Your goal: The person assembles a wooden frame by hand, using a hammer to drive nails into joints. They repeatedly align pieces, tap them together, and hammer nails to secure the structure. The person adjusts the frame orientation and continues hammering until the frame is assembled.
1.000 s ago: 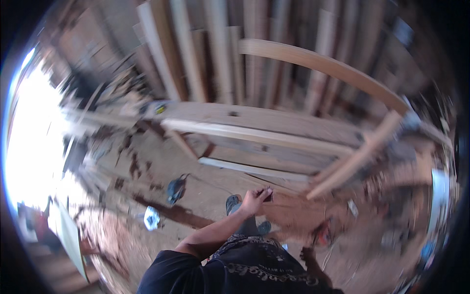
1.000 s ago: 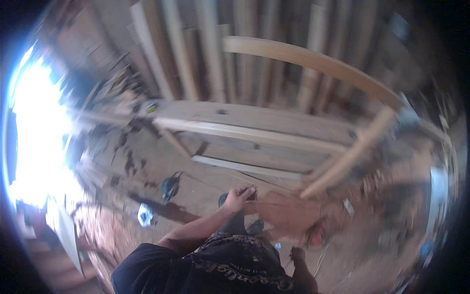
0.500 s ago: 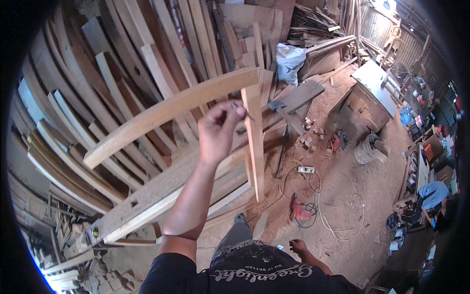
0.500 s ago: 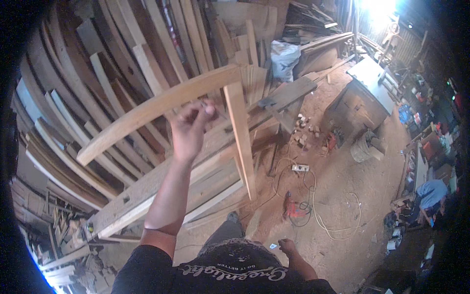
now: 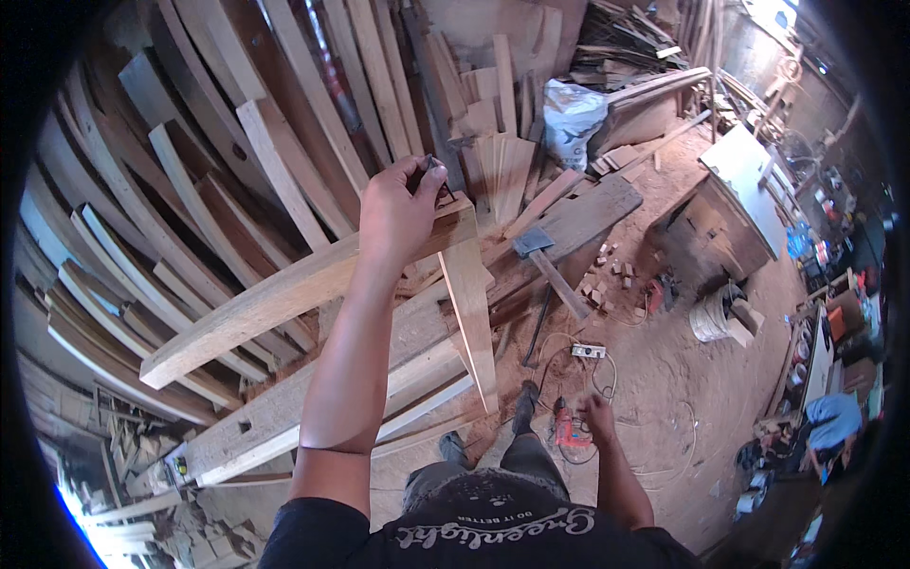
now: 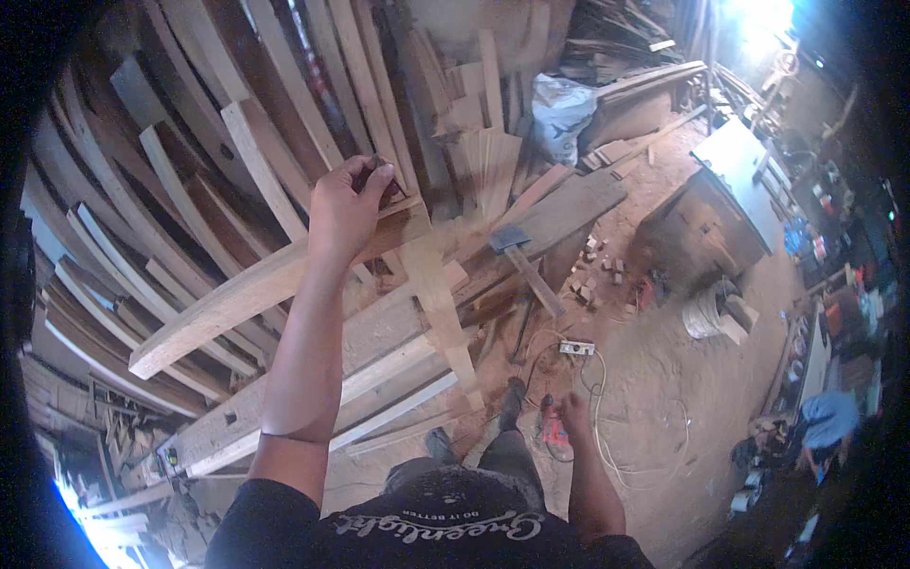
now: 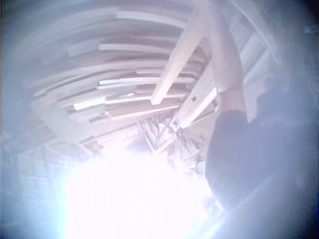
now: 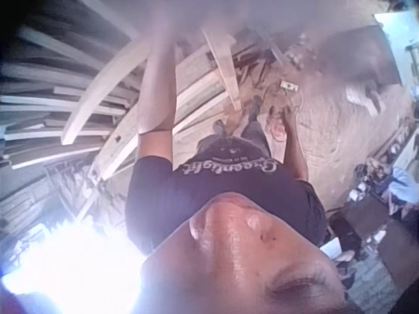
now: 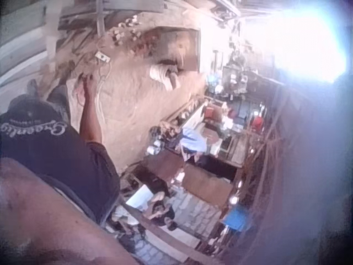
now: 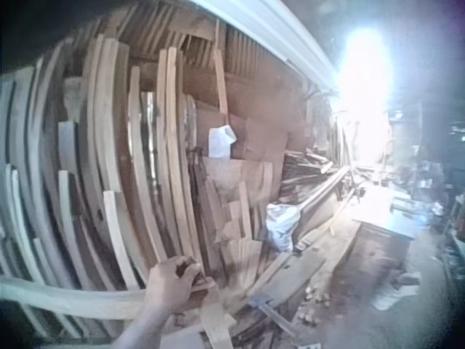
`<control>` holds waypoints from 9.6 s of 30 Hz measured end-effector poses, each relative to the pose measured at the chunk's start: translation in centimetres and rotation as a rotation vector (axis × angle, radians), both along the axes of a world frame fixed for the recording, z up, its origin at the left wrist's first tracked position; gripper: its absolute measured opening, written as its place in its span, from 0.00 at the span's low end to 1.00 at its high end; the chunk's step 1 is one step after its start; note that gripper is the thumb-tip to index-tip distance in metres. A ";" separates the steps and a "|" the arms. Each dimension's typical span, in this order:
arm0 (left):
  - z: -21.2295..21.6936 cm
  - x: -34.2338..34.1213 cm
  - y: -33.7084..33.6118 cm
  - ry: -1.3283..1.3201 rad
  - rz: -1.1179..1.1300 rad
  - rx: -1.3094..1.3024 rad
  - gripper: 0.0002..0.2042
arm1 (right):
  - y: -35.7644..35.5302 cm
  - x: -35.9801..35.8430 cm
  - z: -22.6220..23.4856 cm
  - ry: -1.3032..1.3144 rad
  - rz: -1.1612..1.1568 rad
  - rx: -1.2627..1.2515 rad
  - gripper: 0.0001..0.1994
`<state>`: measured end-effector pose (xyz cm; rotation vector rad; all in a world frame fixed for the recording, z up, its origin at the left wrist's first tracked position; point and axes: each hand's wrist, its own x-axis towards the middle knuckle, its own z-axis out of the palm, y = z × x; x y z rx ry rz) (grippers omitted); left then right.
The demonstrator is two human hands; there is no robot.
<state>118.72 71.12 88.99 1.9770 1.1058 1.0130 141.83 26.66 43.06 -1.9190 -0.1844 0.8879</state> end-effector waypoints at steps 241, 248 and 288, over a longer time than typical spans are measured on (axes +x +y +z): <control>-58.7 -51.2 -72.4 1.011 -0.948 -0.576 0.16 | -33.6 -19.7 -6.4 0.182 0.906 -0.513 0.19; -61.6 -57.8 -79.5 1.063 -0.577 -0.517 0.19 | -44.7 -22.8 -10.2 -0.012 0.853 -0.388 0.18; -51.4 -22.1 -88.0 0.693 -0.192 -0.745 0.27 | -76.3 -7.4 -4.9 0.089 0.303 -0.535 0.38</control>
